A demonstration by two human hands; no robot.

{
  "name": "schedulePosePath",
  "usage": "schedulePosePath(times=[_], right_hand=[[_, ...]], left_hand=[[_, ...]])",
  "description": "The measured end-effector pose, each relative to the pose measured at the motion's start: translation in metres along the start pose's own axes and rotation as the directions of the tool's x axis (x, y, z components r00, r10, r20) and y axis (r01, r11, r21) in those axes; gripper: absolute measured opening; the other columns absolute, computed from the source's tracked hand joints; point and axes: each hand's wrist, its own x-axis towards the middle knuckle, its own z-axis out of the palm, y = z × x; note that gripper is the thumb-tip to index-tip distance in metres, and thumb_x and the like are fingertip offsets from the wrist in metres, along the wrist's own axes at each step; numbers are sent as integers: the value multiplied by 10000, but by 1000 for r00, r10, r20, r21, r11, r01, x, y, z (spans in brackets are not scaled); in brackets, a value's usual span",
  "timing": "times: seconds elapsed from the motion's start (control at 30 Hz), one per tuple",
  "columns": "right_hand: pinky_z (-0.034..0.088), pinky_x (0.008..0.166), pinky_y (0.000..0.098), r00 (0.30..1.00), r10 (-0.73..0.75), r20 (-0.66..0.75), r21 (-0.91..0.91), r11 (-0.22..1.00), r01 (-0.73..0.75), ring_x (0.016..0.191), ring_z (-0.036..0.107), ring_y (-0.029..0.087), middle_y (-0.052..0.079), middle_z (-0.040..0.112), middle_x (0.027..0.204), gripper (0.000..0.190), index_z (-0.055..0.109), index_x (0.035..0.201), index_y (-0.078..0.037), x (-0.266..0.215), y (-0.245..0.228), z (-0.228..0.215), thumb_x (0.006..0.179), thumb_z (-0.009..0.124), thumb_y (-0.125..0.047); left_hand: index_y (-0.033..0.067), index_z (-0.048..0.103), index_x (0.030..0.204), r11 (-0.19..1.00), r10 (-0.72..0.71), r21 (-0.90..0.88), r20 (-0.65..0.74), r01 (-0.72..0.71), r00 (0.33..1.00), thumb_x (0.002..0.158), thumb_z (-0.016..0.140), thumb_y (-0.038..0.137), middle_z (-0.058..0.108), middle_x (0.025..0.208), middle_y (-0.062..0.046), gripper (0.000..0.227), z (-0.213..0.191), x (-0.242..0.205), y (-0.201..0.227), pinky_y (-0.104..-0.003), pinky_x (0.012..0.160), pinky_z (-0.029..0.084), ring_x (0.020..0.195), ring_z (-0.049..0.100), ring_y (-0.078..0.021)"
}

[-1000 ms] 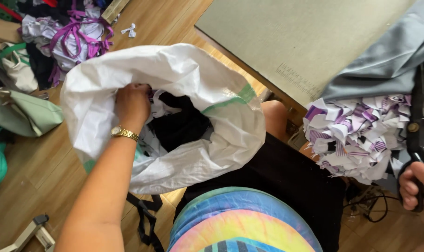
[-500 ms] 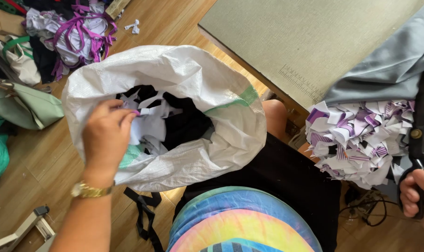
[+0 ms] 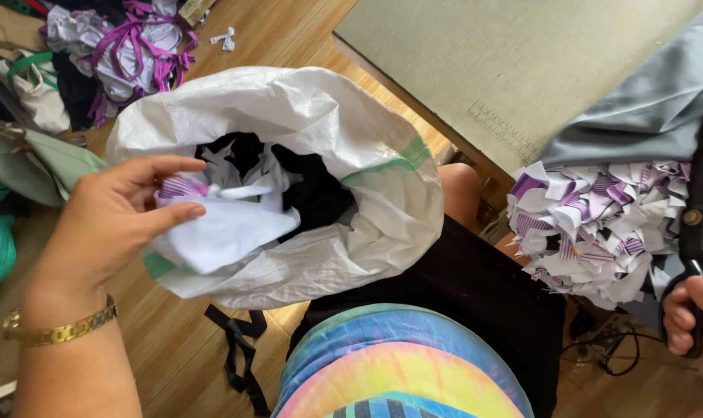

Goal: Trimming fabric scraps into specific shapes using scissors at a sewing workstation.

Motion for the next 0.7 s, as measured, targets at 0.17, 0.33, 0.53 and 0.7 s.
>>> schedulePosePath(times=[0.17, 0.33, 0.53, 0.7], right_hand=[[249, 446, 462, 942, -59, 329, 190, 982, -4, 515, 286, 246, 5, 289, 788, 490, 487, 1151, -233, 59, 47, -40, 1396, 324, -625], [207, 566, 502, 313, -142, 939, 268, 873, -408, 568, 197, 277, 39, 176, 744, 487, 332, 968, -187, 107, 33, -36, 1337, 261, -498], [430, 732, 746, 267, -127, 955, 198, 945, -259, 857, 529, 486, 229, 536, 968, 356, 587, 1038, -92, 118, 46, -68, 1159, 570, -427], [593, 863, 976, 243, -116, 963, 149, 981, -123, 1087, 790, 698, 427, 822, 1145, 362, 795, 1090, 16, 197, 123, -177, 1005, 822, -335]], left_hand=[[17, 776, 1242, 994, -27, -107, 35, 31, 999, 832, 832, -105, 774, 1175, -75, 432, -2, 1, -46, -240, 913, 571, 1055, 693, -125], [29, 815, 1066, 999, 30, -39, 72, -27, 997, 896, 809, -74, 827, 1135, -71, 199, -10, -2, -48, -267, 944, 597, 1078, 745, -143], [134, 919, 1068, 910, 21, 412, 82, -53, 996, 846, 617, -87, 860, 1111, 87, 435, -17, -5, -42, -230, 966, 518, 1018, 751, -73], [-45, 721, 1272, 855, 517, -4, -71, -518, 853, 1025, 751, -73, 753, 1327, -227, 250, -3, -13, -35, -358, 1223, 622, 1290, 738, -294]])
